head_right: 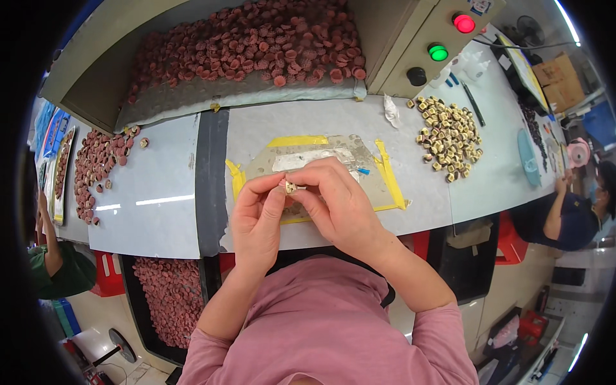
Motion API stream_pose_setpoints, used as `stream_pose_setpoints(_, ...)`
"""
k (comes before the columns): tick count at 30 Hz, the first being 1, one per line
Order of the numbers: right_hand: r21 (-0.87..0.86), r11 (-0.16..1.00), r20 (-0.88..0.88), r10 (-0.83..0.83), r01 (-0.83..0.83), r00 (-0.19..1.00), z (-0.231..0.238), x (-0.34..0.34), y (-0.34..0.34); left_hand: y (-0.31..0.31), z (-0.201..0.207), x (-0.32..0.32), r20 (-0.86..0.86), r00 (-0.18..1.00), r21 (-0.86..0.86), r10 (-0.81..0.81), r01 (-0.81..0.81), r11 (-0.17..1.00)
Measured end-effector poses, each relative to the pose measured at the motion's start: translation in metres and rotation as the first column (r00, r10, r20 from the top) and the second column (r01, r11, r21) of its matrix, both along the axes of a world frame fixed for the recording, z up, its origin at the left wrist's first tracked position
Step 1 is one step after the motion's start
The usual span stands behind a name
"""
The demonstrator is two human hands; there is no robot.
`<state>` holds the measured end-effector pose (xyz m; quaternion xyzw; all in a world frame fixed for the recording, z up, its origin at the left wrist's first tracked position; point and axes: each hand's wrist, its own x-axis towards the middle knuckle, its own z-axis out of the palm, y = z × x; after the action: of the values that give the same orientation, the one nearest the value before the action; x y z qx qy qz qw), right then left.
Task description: The person dumps pieces onto a work table using a dustpan, dispenses liquid from a bottle into a cap, and repeatedly fits individual pieces together with pink components by hand.
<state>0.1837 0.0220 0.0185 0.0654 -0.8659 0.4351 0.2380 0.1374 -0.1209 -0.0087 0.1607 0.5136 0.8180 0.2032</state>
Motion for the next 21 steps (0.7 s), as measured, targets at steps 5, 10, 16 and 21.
stream_pose_setpoints(5,0.086,0.996,-0.049,0.025,-0.02,0.999,0.003,0.007,0.007,-0.002,0.001,-0.004,0.115,0.982,0.043,-0.151,0.147,0.988)
stream_pose_setpoints(10,-0.079,0.989,0.112,0.137,-0.129,0.984,0.009,0.007,0.017,0.0,0.006,-0.004,0.092,0.977,0.059,-0.193,0.188,0.98)
stream_pose_setpoints(16,-0.024,0.98,0.071,0.199,-0.198,0.977,0.004,0.009,0.027,-0.004,0.009,-0.006,0.118,0.949,0.021,-0.292,0.292,0.956)
stream_pose_setpoints(21,0.095,0.975,0.069,0.196,-0.202,0.978,0.018,0.021,0.036,0.008,0.032,-0.007,0.085,0.904,-0.184,-0.418,0.427,0.885)
